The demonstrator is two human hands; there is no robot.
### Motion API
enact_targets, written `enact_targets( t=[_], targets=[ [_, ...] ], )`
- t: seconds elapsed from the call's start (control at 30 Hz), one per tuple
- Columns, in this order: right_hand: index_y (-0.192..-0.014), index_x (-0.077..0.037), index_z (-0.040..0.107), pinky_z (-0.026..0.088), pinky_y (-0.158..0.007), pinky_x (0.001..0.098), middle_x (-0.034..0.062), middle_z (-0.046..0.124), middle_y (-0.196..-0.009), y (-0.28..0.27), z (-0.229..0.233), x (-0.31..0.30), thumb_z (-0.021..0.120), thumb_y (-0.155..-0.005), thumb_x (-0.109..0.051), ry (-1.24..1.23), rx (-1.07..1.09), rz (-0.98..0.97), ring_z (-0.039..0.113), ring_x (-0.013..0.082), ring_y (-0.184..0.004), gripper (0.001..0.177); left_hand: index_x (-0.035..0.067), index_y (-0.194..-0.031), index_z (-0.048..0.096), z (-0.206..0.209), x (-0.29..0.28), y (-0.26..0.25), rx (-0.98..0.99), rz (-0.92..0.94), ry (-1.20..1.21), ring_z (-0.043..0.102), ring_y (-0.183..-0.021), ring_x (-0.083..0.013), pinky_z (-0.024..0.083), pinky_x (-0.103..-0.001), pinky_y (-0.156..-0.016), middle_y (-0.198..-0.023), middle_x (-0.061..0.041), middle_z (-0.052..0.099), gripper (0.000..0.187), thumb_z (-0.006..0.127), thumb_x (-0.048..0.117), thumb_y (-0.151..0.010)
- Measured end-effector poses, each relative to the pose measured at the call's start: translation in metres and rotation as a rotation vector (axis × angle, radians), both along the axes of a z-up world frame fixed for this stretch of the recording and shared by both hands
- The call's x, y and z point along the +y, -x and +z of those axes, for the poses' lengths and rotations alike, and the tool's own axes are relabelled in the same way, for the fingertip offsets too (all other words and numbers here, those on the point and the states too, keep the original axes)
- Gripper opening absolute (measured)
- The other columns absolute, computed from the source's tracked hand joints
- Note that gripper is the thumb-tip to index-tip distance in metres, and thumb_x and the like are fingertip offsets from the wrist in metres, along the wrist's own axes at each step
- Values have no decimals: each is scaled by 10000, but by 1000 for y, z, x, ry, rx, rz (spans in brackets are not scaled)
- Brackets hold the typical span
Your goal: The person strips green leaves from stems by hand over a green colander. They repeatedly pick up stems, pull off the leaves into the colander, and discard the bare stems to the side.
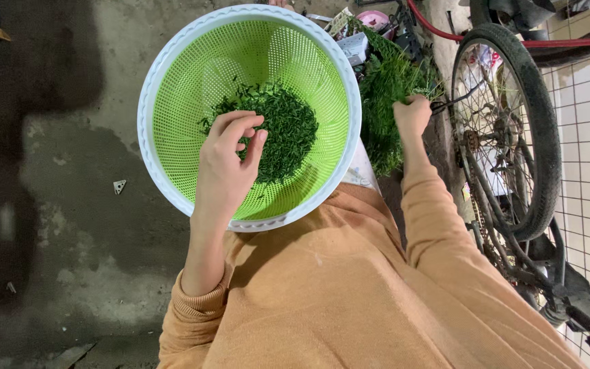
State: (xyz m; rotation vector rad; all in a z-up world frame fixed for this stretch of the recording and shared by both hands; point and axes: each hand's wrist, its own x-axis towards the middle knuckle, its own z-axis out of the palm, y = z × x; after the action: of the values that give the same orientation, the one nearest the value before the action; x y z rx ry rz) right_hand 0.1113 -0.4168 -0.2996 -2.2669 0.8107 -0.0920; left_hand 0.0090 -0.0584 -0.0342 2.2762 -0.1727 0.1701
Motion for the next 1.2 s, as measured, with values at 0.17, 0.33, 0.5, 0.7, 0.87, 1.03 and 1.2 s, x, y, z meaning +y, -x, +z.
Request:
enact_targets(
  t=[0.17,0.33,0.5,0.7,0.87,1.03,1.2],
  targets=[
    [-940,13,638,481,-756,317,115,657,-891,3,9,-20,746,-840,-49,-433,-239,-88,585,217,-819,160,43,-1185,707,-2,-1,0,-38,-39,9,724,-943,-160,601,-295,-775,-1243,-100,673,181,707,99,-1013],
    [-1004,-29,587,337,-1021,404,60,646,-1026,11,15,-39,587,-787,40,-600,-285,-119,555,183,-1031,228,47,-1181,708,-2,1,0,-33,-25,12,724,-936,-164,597,-297,-759,-1236,-94,677,182,708,107,-1009],
    [-1070,-78,669,234,-1210,518,106,656,-1086,7,25,-48,549,-806,-8,-650,-341,-244,573,240,-1147,298,48,-1186,703,-1,3,0,-24,-24,18,725,-937,-162,599,-304,-766,-1241,-95,675,189,707,111,-1008],
    [-1261,-150,637,221,-1159,612,106,504,-1418,7,84,-66,559,-885,-332,-790,-245,-337,431,274,-1303,424,43,-1200,697,0,4,0,-29,-18,22,725,-952,-166,604,-288,-766,-1242,-101,672,203,707,113,-1010],
    [-1381,-45,640,537,-1049,521,191,693,-1362,-6,159,-85,686,-810,-468,-864,-409,-81,656,324,-1233,712,24,-1239,672,1,5,-2,20,0,91,729,-953,-175,622,-278,-750,-1248,-120,663,253,698,118,-1006],
    [-1299,-38,667,515,-959,461,155,689,-1222,-63,219,-47,666,-860,-338,-818,-452,329,640,287,-1114,533,21,-1369,579,-7,21,-6,85,127,211,728,-978,-179,628,-285,-745,-1263,-119,670,407,708,133,-999],
    [-1218,-30,693,493,-870,401,119,686,-1082,-112,258,88,646,-909,-209,-522,-279,978,623,250,-995,360,30,-1567,290,-38,57,-17,66,204,502,701,-1120,-217,647,-304,-847,-1395,-190,560,768,749,111,-957]
  ],
)
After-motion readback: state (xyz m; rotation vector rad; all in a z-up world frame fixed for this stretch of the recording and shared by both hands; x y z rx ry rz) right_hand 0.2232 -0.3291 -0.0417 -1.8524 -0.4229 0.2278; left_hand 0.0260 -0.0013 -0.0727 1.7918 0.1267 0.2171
